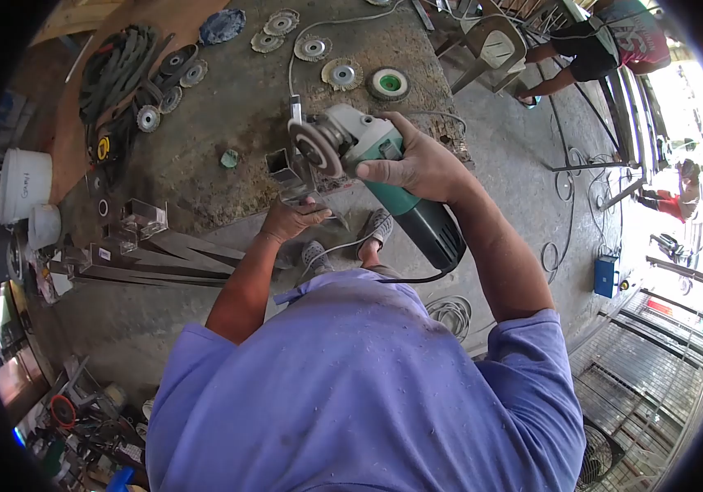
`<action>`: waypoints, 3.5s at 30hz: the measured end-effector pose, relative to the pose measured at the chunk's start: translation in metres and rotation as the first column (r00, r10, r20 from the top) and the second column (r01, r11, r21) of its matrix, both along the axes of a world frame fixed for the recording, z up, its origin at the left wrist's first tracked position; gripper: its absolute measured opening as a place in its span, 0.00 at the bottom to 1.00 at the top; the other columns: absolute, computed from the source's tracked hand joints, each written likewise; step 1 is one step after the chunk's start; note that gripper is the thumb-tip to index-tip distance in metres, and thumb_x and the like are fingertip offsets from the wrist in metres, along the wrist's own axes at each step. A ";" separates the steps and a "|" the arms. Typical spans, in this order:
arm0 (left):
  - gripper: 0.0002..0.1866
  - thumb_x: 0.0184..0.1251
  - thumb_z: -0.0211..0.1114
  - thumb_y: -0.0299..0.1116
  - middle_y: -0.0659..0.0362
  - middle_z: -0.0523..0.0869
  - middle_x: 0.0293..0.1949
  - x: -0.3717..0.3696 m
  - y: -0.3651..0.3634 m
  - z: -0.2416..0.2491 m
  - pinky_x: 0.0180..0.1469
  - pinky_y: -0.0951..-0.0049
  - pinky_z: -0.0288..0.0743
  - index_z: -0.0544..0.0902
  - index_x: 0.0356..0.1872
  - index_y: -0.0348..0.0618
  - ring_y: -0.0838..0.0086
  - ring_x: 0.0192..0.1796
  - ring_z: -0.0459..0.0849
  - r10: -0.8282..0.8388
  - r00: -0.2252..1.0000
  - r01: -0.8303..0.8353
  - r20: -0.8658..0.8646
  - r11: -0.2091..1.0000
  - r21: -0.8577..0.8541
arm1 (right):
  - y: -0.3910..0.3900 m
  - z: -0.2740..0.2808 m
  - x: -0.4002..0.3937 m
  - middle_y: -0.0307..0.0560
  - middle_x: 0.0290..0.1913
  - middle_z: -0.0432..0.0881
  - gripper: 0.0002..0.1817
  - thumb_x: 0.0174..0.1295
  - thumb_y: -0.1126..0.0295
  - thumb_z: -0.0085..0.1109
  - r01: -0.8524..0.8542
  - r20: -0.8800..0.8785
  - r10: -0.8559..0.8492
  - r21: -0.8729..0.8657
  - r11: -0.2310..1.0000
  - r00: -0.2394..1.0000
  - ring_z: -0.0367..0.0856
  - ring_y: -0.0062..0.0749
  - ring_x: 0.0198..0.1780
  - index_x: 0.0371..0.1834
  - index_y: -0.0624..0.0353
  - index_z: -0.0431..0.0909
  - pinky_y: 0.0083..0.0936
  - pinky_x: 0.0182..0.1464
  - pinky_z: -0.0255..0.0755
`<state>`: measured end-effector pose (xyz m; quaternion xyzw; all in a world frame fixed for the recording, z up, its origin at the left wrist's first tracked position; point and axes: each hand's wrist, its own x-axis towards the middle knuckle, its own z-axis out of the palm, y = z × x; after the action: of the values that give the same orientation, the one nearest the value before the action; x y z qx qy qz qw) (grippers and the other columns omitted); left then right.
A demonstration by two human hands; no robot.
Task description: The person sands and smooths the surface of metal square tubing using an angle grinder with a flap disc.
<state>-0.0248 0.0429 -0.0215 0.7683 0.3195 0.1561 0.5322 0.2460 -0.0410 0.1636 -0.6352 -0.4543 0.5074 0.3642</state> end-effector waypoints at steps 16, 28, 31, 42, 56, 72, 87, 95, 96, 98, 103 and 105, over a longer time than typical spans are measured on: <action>0.33 0.55 0.84 0.31 0.60 0.88 0.50 0.002 -0.002 -0.013 0.47 0.72 0.85 0.78 0.62 0.39 0.79 0.47 0.89 0.052 0.988 -0.027 0.143 0.984 -0.173 | -0.025 -0.009 -0.017 0.51 0.53 0.85 0.57 0.54 0.43 0.81 0.060 0.090 -0.054 -0.067 0.996 0.994 0.83 0.35 0.58 0.78 0.64 0.60 0.30 0.63 0.73; 0.32 0.50 0.86 0.50 0.56 0.92 0.45 0.004 0.000 -0.049 0.52 0.61 0.84 0.83 0.53 0.48 0.60 0.48 0.91 0.096 0.974 -0.054 0.205 0.978 -0.202 | -0.061 -0.004 -0.066 0.51 0.55 0.84 0.53 0.54 0.48 0.82 0.291 -0.186 -0.293 -0.037 0.956 0.938 0.83 0.35 0.58 0.76 0.64 0.62 0.30 0.63 0.74; 0.32 0.50 0.86 0.50 0.57 0.92 0.44 0.003 0.001 -0.053 0.52 0.61 0.84 0.83 0.53 0.48 0.61 0.48 0.91 0.088 0.970 -0.043 0.226 0.979 -0.198 | -0.049 -0.008 -0.051 0.53 0.53 0.85 0.54 0.54 0.44 0.81 0.216 0.089 -0.213 -0.023 0.976 0.973 0.84 0.37 0.56 0.75 0.65 0.63 0.31 0.61 0.75; 0.33 0.51 0.86 0.48 0.59 0.93 0.45 0.001 0.004 -0.045 0.53 0.65 0.83 0.82 0.55 0.48 0.68 0.48 0.92 0.018 0.996 -0.007 0.082 0.991 -0.136 | -0.056 -0.011 -0.057 0.54 0.53 0.85 0.59 0.52 0.40 0.80 0.245 -0.056 -0.244 0.000 0.970 0.968 0.84 0.40 0.56 0.77 0.67 0.60 0.31 0.62 0.75; 0.32 0.55 0.82 0.31 0.59 0.88 0.53 -0.002 0.017 0.040 0.56 0.68 0.82 0.80 0.62 0.44 0.73 0.53 0.87 0.044 0.958 0.087 0.284 0.897 -0.433 | -0.094 -0.014 -0.042 0.51 0.55 0.83 0.52 0.54 0.47 0.81 0.411 -0.008 -0.411 0.031 0.911 0.912 0.82 0.33 0.57 0.74 0.66 0.65 0.30 0.62 0.74; 0.13 0.58 0.82 0.40 0.60 0.93 0.36 0.033 -0.009 -0.013 0.45 0.69 0.83 0.92 0.35 0.41 0.69 0.38 0.90 -0.066 0.993 0.048 0.102 0.985 0.163 | -0.093 -0.002 -0.041 0.54 0.57 0.83 0.55 0.53 0.41 0.79 0.381 -0.023 -0.381 0.044 0.923 0.924 0.82 0.39 0.59 0.76 0.66 0.64 0.32 0.63 0.73; 0.26 0.56 0.84 0.32 0.63 0.89 0.39 0.033 -0.008 0.003 0.48 0.73 0.84 0.83 0.52 0.33 0.77 0.46 0.90 -0.088 0.994 0.088 0.070 0.996 -0.004 | -0.033 -0.003 -0.008 0.50 0.55 0.84 0.51 0.57 0.45 0.78 0.134 0.059 -0.133 -0.013 0.991 0.989 0.82 0.32 0.56 0.76 0.63 0.63 0.29 0.61 0.74; 0.29 0.57 0.84 0.34 0.62 0.91 0.45 0.030 -0.008 -0.015 0.51 0.74 0.85 0.82 0.57 0.35 0.78 0.51 0.91 -0.021 0.990 0.056 0.140 0.965 -0.257 | -0.032 0.000 -0.004 0.52 0.55 0.85 0.55 0.54 0.42 0.79 0.093 0.139 -0.087 -0.041 0.995 0.986 0.83 0.37 0.58 0.77 0.65 0.62 0.31 0.63 0.73; 0.28 0.57 0.84 0.34 0.62 0.91 0.46 0.030 -0.010 -0.013 0.50 0.74 0.85 0.82 0.57 0.35 0.78 0.51 0.91 0.010 0.983 0.049 0.183 0.948 -0.316 | -0.035 -0.002 -0.004 0.53 0.54 0.86 0.56 0.52 0.40 0.79 0.095 0.140 -0.089 -0.035 0.995 0.986 0.84 0.38 0.57 0.76 0.66 0.63 0.31 0.63 0.73; 0.28 0.57 0.84 0.33 0.62 0.91 0.47 0.031 -0.010 -0.013 0.49 0.75 0.85 0.82 0.56 0.35 0.78 0.50 0.91 0.047 0.975 0.039 0.216 0.926 -0.377 | -0.048 -0.009 -0.008 0.54 0.54 0.86 0.57 0.52 0.40 0.79 0.144 0.082 -0.141 -0.034 0.989 0.987 0.84 0.38 0.58 0.76 0.66 0.62 0.31 0.64 0.73; 0.24 0.54 0.85 0.29 0.61 0.93 0.42 0.033 -0.008 -0.024 0.50 0.72 0.88 0.84 0.51 0.40 0.76 0.46 0.92 0.022 0.994 -0.005 0.105 0.987 -0.160 | -0.055 -0.012 -0.016 0.54 0.55 0.85 0.58 0.50 0.39 0.80 0.214 0.022 -0.213 -0.049 0.976 0.977 0.83 0.39 0.59 0.75 0.66 0.63 0.31 0.65 0.72; 0.25 0.54 0.85 0.30 0.61 0.93 0.42 0.032 -0.009 -0.026 0.50 0.73 0.88 0.84 0.52 0.40 0.76 0.46 0.92 0.029 0.990 0.002 0.139 0.976 -0.219 | -0.043 -0.007 -0.012 0.54 0.55 0.85 0.58 0.50 0.38 0.79 0.171 0.090 -0.165 -0.061 0.983 0.982 0.84 0.39 0.59 0.76 0.66 0.63 0.31 0.64 0.73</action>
<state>0.0076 0.0334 -0.0471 0.6898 0.3015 0.1776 0.6338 0.2343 -0.0838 0.1571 -0.7044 -0.3962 0.4629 0.3641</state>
